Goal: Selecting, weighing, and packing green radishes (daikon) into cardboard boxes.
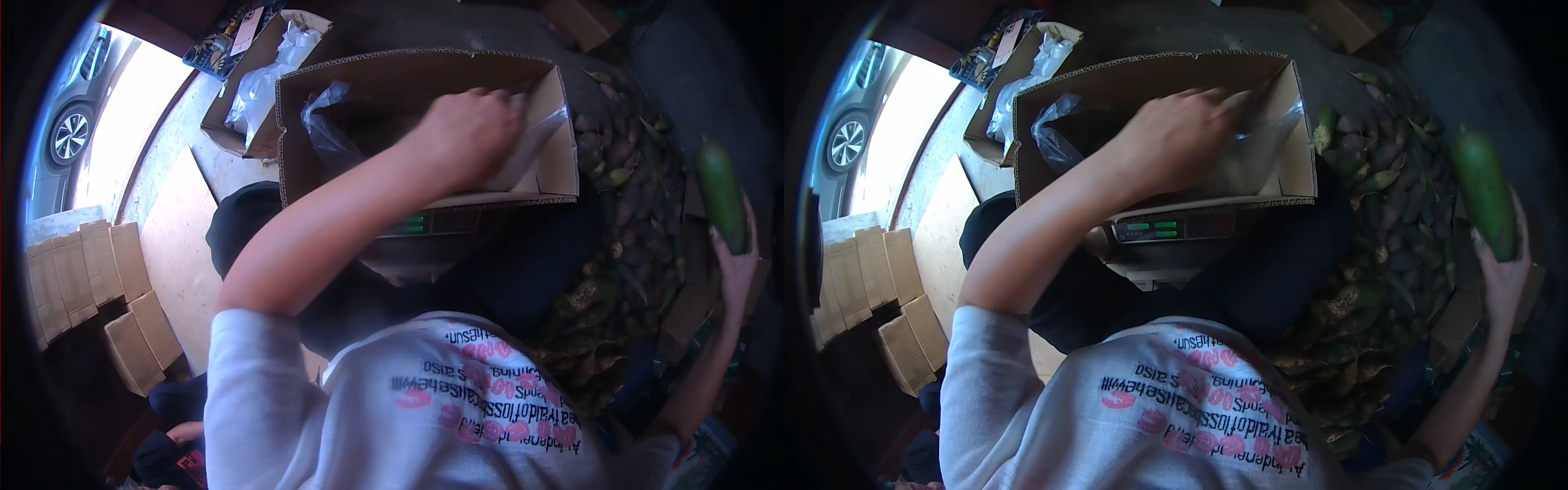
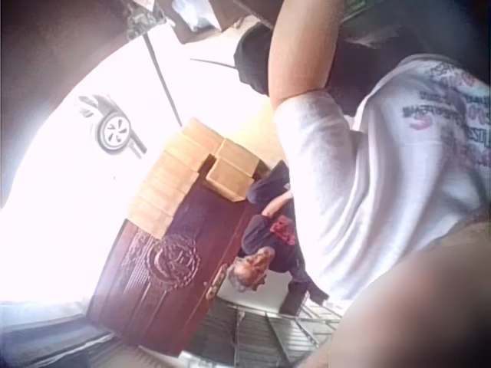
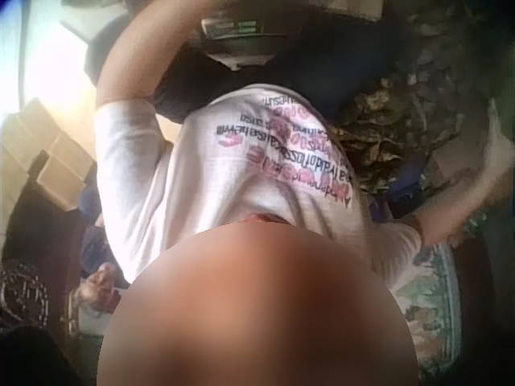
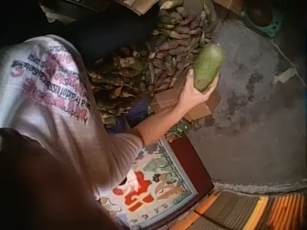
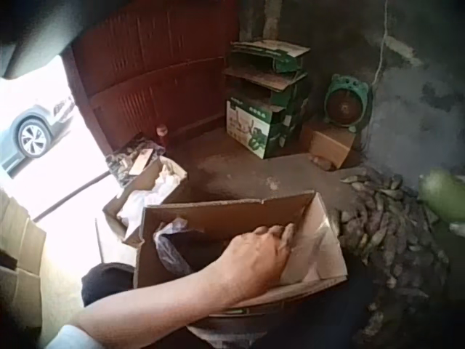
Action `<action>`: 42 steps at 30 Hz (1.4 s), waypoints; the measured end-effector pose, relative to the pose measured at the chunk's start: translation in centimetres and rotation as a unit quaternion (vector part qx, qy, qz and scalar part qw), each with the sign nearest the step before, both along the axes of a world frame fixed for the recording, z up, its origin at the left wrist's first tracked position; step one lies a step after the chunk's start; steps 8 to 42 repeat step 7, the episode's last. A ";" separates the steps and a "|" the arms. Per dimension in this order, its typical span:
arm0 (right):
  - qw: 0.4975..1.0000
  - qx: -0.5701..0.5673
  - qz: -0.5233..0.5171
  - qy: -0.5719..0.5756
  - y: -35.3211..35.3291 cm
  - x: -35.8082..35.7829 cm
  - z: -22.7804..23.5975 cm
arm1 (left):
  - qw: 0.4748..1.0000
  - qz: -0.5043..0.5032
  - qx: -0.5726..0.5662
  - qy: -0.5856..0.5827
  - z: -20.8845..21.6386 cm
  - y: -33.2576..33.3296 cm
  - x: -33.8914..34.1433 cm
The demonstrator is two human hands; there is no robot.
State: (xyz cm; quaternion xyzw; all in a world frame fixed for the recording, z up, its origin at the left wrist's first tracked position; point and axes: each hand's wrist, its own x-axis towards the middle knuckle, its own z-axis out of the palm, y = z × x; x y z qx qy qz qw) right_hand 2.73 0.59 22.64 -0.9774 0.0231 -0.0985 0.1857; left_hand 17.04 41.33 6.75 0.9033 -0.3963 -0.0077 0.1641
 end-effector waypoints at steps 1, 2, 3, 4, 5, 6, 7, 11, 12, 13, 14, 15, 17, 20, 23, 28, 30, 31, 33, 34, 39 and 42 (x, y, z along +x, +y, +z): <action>0.999 0.017 0.027 0.012 3.4 2.3 1.3 | 0.995 0.009 0.082 0.049 -0.4 2.6 0.0; 0.997 0.042 0.063 0.026 6.9 5.2 1.2 | 0.986 0.011 0.145 0.083 -1.0 5.2 -0.3; 0.993 0.044 0.098 0.057 10.6 7.7 1.3 | 0.977 -0.019 0.203 0.069 -2.1 7.6 -0.6; 0.985 0.046 0.137 0.090 14.2 10.4 0.7 | 0.976 -0.016 0.203 0.074 -2.5 9.1 -0.9; 0.972 0.034 0.195 0.130 17.2 12.9 0.0 | 0.960 -0.045 0.253 0.109 -2.9 10.2 -1.1; 0.954 0.020 0.249 0.168 20.0 15.2 -0.5 | 0.941 -0.077 0.299 0.140 -3.1 11.0 -1.2; 0.934 -0.039 0.291 0.204 22.6 17.3 -1.4 | 0.942 -0.079 0.294 0.144 -3.7 11.5 -0.4; 0.934 -0.039 0.291 0.204 22.6 17.3 -1.4 | 0.942 -0.079 0.294 0.144 -3.7 11.5 -0.4; 0.934 -0.039 0.291 0.204 22.6 17.3 -1.4 | 0.942 -0.079 0.294 0.144 -3.7 11.5 -0.4; 0.934 -0.039 0.291 0.204 22.6 17.3 -1.4 | 0.942 -0.079 0.294 0.144 -3.7 11.5 -0.4; 0.934 -0.039 0.291 0.204 22.6 17.3 -1.4 | 0.942 -0.079 0.294 0.144 -3.7 11.5 -0.4; 0.934 -0.039 0.291 0.204 22.6 17.3 -1.4 | 0.942 -0.079 0.294 0.144 -3.7 11.5 -0.4; 0.934 -0.039 0.291 0.204 22.6 17.3 -1.4 | 0.942 -0.079 0.294 0.144 -3.7 11.5 -0.4; 0.934 -0.039 0.291 0.204 22.6 17.3 -1.4 | 0.942 -0.079 0.294 0.144 -3.7 11.5 -0.4; 0.934 -0.039 0.291 0.204 22.6 17.3 -1.4 | 0.942 -0.079 0.294 0.144 -3.7 11.5 -0.4; 0.934 -0.039 0.291 0.204 22.6 17.3 -1.4 | 0.942 -0.079 0.294 0.144 -3.7 11.5 -0.4; 0.934 -0.039 0.291 0.204 22.6 17.3 -1.4 | 0.942 -0.079 0.294 0.144 -3.7 11.5 -0.4; 0.934 -0.039 0.291 0.204 22.6 17.3 -1.4 | 0.942 -0.079 0.294 0.144 -3.7 11.5 -0.4; 0.934 -0.039 0.291 0.204 22.6 17.3 -1.4 | 0.942 -0.079 0.294 0.144 -3.7 11.5 -0.4; 0.934 -0.039 0.291 0.204 22.6 17.3 -1.4 | 0.942 -0.079 0.294 0.144 -3.7 11.5 -0.4; 0.934 -0.039 0.291 0.204 22.6 17.3 -1.4 | 0.942 -0.079 0.294 0.144 -3.7 11.5 -0.4; 0.934 -0.039 0.291 0.204 22.6 17.3 -1.4 | 0.942 -0.079 0.294 0.144 -3.7 11.5 -0.4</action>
